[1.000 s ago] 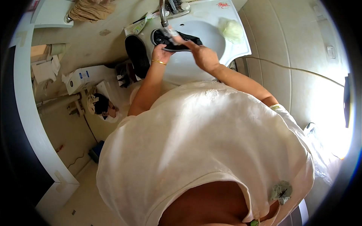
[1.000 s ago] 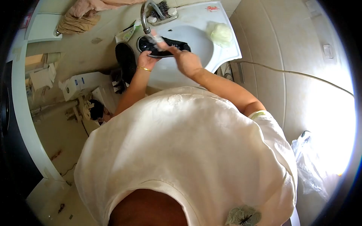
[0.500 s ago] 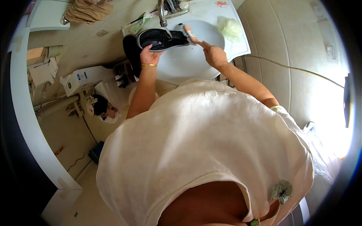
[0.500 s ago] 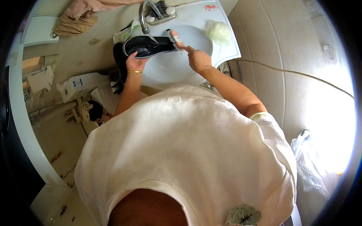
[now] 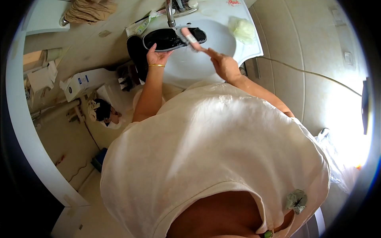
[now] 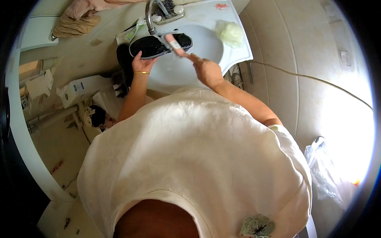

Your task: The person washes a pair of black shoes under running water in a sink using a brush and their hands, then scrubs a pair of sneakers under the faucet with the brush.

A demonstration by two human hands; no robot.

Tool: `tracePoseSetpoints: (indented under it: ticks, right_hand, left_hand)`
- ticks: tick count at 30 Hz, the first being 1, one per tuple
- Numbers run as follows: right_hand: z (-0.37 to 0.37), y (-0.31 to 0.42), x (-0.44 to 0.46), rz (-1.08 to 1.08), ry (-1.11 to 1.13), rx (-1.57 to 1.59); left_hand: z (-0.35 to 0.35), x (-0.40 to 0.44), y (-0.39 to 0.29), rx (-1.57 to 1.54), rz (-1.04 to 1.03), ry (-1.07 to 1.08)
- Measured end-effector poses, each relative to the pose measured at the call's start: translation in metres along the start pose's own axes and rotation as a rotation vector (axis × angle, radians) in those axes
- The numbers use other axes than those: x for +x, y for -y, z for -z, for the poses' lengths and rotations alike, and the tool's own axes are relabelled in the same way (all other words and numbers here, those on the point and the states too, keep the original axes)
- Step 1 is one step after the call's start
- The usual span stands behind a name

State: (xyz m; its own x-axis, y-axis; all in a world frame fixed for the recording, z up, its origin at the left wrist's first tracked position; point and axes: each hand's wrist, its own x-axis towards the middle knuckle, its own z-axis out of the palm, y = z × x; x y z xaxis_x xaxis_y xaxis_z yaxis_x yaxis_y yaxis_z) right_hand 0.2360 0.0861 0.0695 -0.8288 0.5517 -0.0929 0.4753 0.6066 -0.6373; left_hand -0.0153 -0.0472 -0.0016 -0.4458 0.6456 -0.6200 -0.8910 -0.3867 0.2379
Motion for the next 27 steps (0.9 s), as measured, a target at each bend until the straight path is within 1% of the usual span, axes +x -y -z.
tracePoseSetpoints:
  ticks: [2,5,7,8,9,10,11,14,17,20,21,23,25,27]
  right_hand:
    - [0.008,-0.006,0.004,-0.091,0.007,-0.056]
    - [0.011,-0.019,0.008,-0.187,0.021,-0.091]
    - [0.019,-0.019,0.013,-0.259,0.052,-0.126]
    - [0.019,-0.024,0.014,-0.255,0.016,-0.106]
    - [0.017,-0.034,0.015,-0.25,-0.017,-0.084]
    - [0.026,-0.022,0.015,-0.247,-0.044,-0.061]
    - [0.041,-0.012,0.012,-0.259,0.065,-0.107]
    - [0.045,-0.02,0.008,-0.042,0.169,-0.056]
    - [0.038,-0.037,0.011,-0.072,0.367,-0.154]
    - [0.031,-0.039,0.018,-0.112,0.393,-0.19]
    - [0.031,-0.029,0.021,-0.068,0.393,-0.2]
    - [0.035,-0.008,0.029,0.017,0.383,-0.219]
    - [0.021,-0.03,0.025,0.001,0.304,-0.001]
    - [0.002,-0.053,0.019,-0.016,0.258,0.264]
  left_hand:
    - [-0.003,-0.001,0.001,-0.027,0.005,0.011]
    - [0.005,0.012,-0.003,0.035,0.038,0.03]
    - [-0.003,0.013,-0.001,0.127,0.07,-0.01]
    - [-0.005,0.012,-0.001,0.172,0.083,-0.033]
    - [-0.002,0.016,-0.004,0.207,0.092,0.004]
    - [0.005,0.023,-0.006,0.24,0.103,0.035]
    - [0.011,0.03,-0.007,0.272,0.116,0.069]
    - [0.018,0.051,-0.01,0.407,0.117,0.051]
    - [-0.003,0.056,-0.001,0.596,0.052,-0.066]
    - [-0.017,0.063,-0.002,0.772,0.009,-0.191]
    - [-0.007,0.081,-0.006,0.794,0.03,-0.179]
    - [-0.017,0.083,-0.003,0.907,-0.015,-0.203]
    - [-0.03,0.081,0.0,0.984,-0.056,-0.224]
    - [-0.026,0.086,-0.002,1.006,-0.054,-0.185]
